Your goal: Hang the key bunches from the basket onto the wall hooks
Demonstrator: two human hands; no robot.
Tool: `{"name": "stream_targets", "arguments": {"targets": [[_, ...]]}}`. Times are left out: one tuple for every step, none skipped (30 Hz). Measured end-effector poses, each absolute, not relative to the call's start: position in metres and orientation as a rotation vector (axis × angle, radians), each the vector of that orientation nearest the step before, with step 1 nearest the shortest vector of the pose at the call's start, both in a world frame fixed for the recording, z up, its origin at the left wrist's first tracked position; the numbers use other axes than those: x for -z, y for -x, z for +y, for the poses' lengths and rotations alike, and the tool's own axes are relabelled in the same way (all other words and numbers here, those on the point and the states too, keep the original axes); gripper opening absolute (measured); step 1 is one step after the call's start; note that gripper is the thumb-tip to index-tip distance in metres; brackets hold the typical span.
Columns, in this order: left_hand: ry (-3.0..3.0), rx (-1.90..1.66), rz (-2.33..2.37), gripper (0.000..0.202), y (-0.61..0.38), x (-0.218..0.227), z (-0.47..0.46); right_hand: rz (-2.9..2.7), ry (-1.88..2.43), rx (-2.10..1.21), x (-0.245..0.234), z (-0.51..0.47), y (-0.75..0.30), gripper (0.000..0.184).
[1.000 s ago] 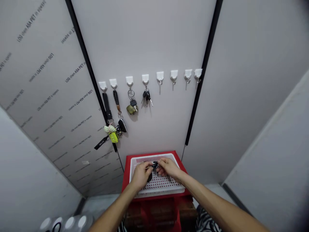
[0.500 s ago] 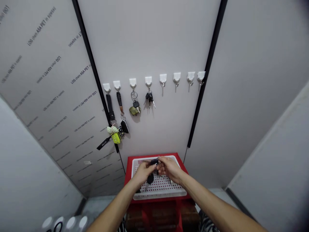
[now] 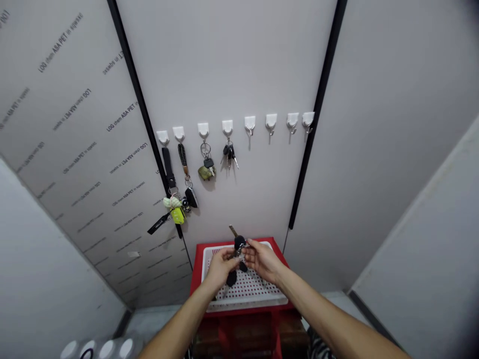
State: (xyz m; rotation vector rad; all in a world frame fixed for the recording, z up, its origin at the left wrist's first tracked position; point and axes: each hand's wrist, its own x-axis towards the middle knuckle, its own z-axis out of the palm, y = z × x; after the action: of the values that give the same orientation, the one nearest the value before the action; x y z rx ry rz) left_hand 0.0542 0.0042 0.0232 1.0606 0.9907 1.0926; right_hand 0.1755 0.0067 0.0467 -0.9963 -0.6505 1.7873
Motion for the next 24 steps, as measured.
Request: {"name": "stream_targets", "arguments": {"targets": [[-1.028,-1.113,1.010,0.026,-0.052,-0.025,0.005,-0.637,1.017,-1.778,-0.045,0.007,-0.176,0.013],[-0.994,-1.137,1.023,0.027,-0.050,-0.027,0.006,-0.625,1.038,-1.776,-0.043,0.006,-0.177,0.012],[-0.962,-1.162,1.030,0.028,-0.048,-0.028,0.008,-0.623,1.053,-1.782,-0.042,0.006,-0.177,0.012],[-0.937,-1.182,1.032,0.028,-0.046,-0.029,0.009,-0.634,1.064,-1.789,-0.040,0.005,-0.177,0.011],[-0.920,-1.197,1.031,0.028,-0.044,-0.029,0.011,-0.658,1.070,-1.794,-0.038,0.005,-0.177,0.011],[-0.914,-1.204,1.031,0.027,-0.043,-0.029,0.012,-0.691,1.078,-1.793,-0.036,0.004,-0.176,0.011],[-0.917,-1.206,1.038,0.027,-0.042,-0.028,0.013,-0.731,1.087,-1.785,-0.034,0.004,-0.175,0.012],[-0.927,-1.207,1.054,0.026,-0.042,-0.027,0.015,-0.772,1.100,-1.770,-0.033,0.003,-0.175,0.012],[-0.943,-1.208,1.078,0.026,-0.041,-0.025,0.016,-0.817,1.116,-1.752,-0.031,0.003,-0.174,0.012],[-0.965,-1.211,1.108,0.027,-0.040,-0.024,0.017,-0.866,1.139,-1.737,-0.029,0.004,-0.174,0.012],[-0.996,-1.213,1.140,0.029,-0.039,-0.024,0.019,-0.924,1.172,-1.719,-0.028,0.004,-0.173,0.012],[-1.040,-1.215,1.172,0.031,-0.038,-0.024,0.020,-0.993,1.216,-1.679,-0.027,0.005,-0.173,0.012],[-1.100,-1.216,1.201,0.032,-0.037,-0.025,0.021,-1.074,1.269,-1.593,-0.026,0.006,-0.174,0.012],[-1.178,-1.210,1.223,0.032,-0.036,-0.027,0.022,-1.160,1.326,-1.453,-0.026,0.007,-0.175,0.012],[-1.270,-1.199,1.238,0.032,-0.035,-0.030,0.022,-1.242,1.374,-1.268,-0.027,0.008,-0.175,0.013],[-1.371,-1.178,1.244,0.030,-0.034,-0.035,0.023,-1.316,1.400,-1.071,-0.028,0.008,-0.176,0.016],[-1.472,-1.148,1.239,0.029,-0.034,-0.040,0.023,-1.385,1.398,-0.904,-0.031,0.008,-0.177,0.019],[-1.569,-1.108,1.218,0.028,-0.034,-0.046,0.023,-1.463,1.364,-0.805,-0.034,0.007,-0.177,0.022],[-1.657,-1.062,1.184,0.027,-0.035,-0.053,0.023,-1.551,1.306,-0.781,-0.037,0.007,-0.176,0.023],[-1.739,-1.016,1.145,0.027,-0.036,-0.061,0.023,-1.637,1.235,-0.814,-0.041,0.006,-0.175,0.022],[-1.819,-0.976,1.112,0.028,-0.038,-0.070,0.023,-1.704,1.160,-0.871,-0.045,0.006,-0.174,0.021],[-1.896,-0.946,1.087,0.028,-0.040,-0.079,0.023,-1.740,1.094,-0.923,-0.050,0.006,-0.173,0.020],[-1.970,-0.927,1.072,0.028,-0.042,-0.089,0.023,-1.742,1.044,-0.953,-0.055,0.007,-0.172,0.020],[-2.037,-0.923,1.068,0.028,-0.044,-0.101,0.024,-1.722,1.012,-0.960,-0.062,0.009,-0.172,0.020]]}}
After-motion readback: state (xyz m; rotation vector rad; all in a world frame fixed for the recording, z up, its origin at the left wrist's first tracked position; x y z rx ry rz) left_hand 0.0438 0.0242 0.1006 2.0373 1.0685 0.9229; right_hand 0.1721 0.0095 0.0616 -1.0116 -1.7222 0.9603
